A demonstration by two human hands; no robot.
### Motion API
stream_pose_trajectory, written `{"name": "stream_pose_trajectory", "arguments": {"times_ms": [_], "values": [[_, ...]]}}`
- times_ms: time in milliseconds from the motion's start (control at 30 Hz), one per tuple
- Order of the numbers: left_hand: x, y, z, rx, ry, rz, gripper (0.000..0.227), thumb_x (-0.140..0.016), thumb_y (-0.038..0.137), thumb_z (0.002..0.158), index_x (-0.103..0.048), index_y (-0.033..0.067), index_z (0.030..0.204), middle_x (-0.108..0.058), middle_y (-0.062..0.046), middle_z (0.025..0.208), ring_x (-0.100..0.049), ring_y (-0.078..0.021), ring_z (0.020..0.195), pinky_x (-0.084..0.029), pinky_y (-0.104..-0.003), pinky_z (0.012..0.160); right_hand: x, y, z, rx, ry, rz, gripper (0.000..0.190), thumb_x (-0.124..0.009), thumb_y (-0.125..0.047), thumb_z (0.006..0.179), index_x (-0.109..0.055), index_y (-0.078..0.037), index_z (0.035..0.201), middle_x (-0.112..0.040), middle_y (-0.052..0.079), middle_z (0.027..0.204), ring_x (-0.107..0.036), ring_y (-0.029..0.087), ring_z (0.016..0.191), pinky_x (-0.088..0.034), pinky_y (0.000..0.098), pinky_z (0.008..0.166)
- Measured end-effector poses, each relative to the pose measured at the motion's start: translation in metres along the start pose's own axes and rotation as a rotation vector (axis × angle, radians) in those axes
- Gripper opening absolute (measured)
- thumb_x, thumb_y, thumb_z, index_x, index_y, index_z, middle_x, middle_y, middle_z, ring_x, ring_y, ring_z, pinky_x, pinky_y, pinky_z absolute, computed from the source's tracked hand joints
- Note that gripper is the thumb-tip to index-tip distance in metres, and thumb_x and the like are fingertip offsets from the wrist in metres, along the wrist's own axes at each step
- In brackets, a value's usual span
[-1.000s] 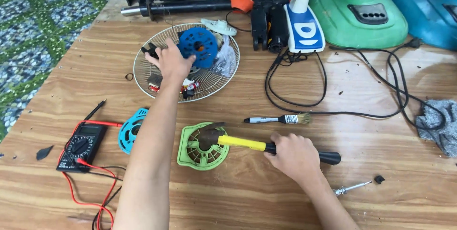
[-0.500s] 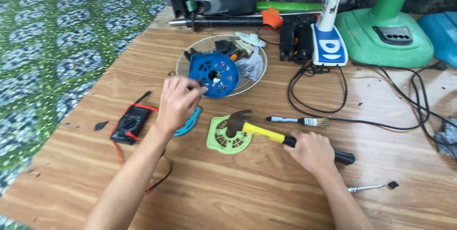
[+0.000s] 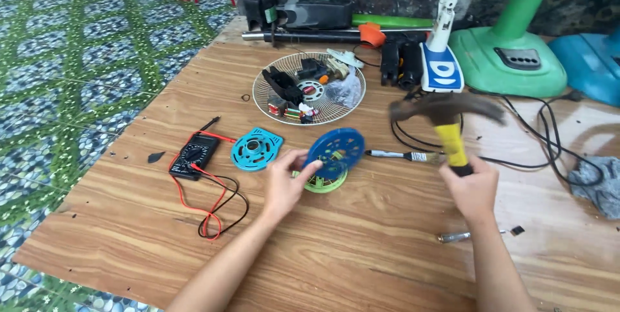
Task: Reassembling plastic motor housing components by tapping them into place with a hammer on a wooden workspace.
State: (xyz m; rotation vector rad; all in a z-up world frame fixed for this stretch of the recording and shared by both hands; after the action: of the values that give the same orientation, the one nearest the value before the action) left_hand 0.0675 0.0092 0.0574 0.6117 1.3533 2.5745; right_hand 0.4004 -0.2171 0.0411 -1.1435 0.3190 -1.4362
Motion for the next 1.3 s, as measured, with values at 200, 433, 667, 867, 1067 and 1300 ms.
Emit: {"name": "stream_pose_trajectory", "arguments": {"times_ms": [200,433,667,867,1067,1300], "values": [[-0.107,-0.068,-0.013,0.367,-0.325,-0.323,0.040,-0.086,0.023,0.084,-0.068,0.0036,0.114,-0.075,-0.011,0.086,-0.067,-0.0152,0.083,-0.056,-0.033,0.085,0.034,-0.021,-0.002,0.031,0.048,0.341,0.035,-0.066,-0.006,0.100,-0.057,-0.007,0.067,-0.051,0.006,0.045,-0.054,0.015,0.041,-0.046,0.0246,0.050],[-0.114,-0.051,0.022,0.147,-0.451,0.201,0.020,-0.073,0.024,0.094,-0.071,0.0127,0.110,-0.077,-0.012,0.100,-0.073,-0.0336,0.104,-0.056,-0.046,0.093,0.040,-0.015,-0.001,0.048,0.050,0.442,0.027,-0.063,-0.002,0.105,-0.054,-0.004,0.080,-0.047,0.005,0.047,-0.050,0.015,0.039,-0.046,0.0256,0.050],[-0.083,-0.025,0.033,-0.069,-0.424,0.527,0.026,-0.067,0.025,0.097,-0.071,0.0177,0.121,-0.070,-0.009,0.110,-0.065,-0.0331,0.113,-0.053,-0.049,0.098,0.036,-0.028,-0.004,0.072,0.032,0.389,0.032,-0.065,-0.005,0.104,-0.057,-0.005,0.073,-0.049,0.005,0.047,-0.051,0.014,0.041,-0.043,0.0244,0.050],[-0.065,-0.003,0.005,-0.036,-0.788,0.433,0.106,-0.080,0.063,0.074,-0.037,0.0109,0.156,-0.050,-0.019,0.152,-0.040,-0.0399,0.144,-0.027,-0.066,0.114,0.029,-0.031,-0.007,0.065,-0.013,0.295,0.034,-0.070,-0.008,0.101,-0.060,-0.007,0.069,-0.050,0.005,0.047,-0.051,0.013,0.044,-0.042,0.0253,0.051],[-0.065,-0.010,0.001,-0.104,-0.842,0.325,0.120,-0.090,0.051,0.066,-0.028,0.0107,0.160,-0.054,-0.019,0.150,-0.040,-0.0382,0.144,-0.007,-0.075,0.115,0.018,-0.033,-0.007,0.097,-0.025,0.149,0.032,-0.075,-0.009,0.097,-0.060,-0.005,0.069,-0.050,0.007,0.047,-0.047,0.012,0.047,-0.039,0.0269,0.051],[-0.058,-0.062,0.019,-0.142,-0.743,0.429,0.129,-0.089,0.063,0.048,-0.035,0.0158,0.156,-0.050,-0.010,0.155,-0.045,-0.0261,0.143,-0.002,-0.060,0.120,0.015,-0.026,-0.010,0.089,-0.077,0.095,0.032,-0.074,-0.007,0.099,-0.055,-0.002,0.074,-0.051,0.002,0.064,-0.039,0.011,0.056,-0.035,0.0255,0.054]]}}
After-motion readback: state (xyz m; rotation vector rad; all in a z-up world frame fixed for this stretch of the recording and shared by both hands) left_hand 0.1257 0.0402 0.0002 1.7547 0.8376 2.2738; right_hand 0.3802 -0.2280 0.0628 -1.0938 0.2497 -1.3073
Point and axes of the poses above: each hand's wrist, its own z-axis towards the middle knuckle, its own x-axis out of the back of the hand, y = z × x, the point moved 7 cm from there along z, towards the middle knuckle
